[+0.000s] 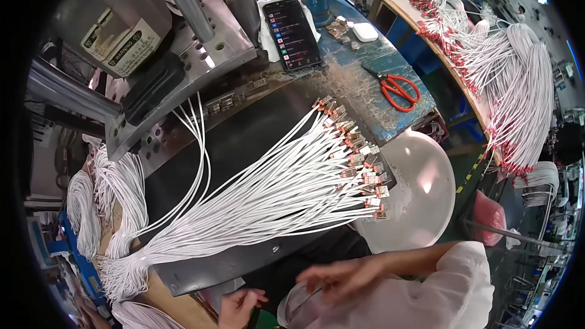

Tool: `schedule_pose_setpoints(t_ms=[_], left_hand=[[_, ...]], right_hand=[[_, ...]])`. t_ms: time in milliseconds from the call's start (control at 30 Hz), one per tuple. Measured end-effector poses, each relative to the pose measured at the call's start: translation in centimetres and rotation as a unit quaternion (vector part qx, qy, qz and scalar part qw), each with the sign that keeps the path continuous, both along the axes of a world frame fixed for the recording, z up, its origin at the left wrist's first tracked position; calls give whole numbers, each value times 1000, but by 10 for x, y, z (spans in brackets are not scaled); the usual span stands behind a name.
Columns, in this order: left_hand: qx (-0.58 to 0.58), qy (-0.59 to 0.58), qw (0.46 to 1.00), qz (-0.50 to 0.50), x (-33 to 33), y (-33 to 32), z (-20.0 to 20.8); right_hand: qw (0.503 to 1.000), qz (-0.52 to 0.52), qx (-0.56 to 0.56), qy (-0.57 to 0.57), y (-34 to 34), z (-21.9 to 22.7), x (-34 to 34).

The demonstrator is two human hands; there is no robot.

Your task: The person inserts cable ends into a metal fixture by hand, places the fixture into a press machine to mold the connectors, and removes the processed cables.

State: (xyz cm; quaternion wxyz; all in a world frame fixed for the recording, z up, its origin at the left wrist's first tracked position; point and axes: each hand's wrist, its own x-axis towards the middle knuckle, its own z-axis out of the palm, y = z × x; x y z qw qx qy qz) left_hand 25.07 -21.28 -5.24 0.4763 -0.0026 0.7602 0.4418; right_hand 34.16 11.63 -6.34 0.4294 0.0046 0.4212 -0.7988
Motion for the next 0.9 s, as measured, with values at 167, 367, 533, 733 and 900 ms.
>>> schedule_pose_setpoints(t_ms=[167, 367, 533, 733, 900], left_hand=[[192, 401, 883, -154, -85, 73, 91], [81, 656, 724, -197, -161, 156, 53], [-119, 624, 733, -243, -219, 137, 83], [-51, 632, 737, -235, -195, 106, 69], [-61, 683, 684, -249, -142, 74, 39]], right_hand=[[719, -186, 380, 551, 109, 101, -92], [302, -422, 650, 555, 199, 63, -257], [229, -392, 728, 514, 220, 17, -279], [253, -332, 780, 466, 202, 37, -270], [499, -241, 637, 536, 140, 75, -203]])
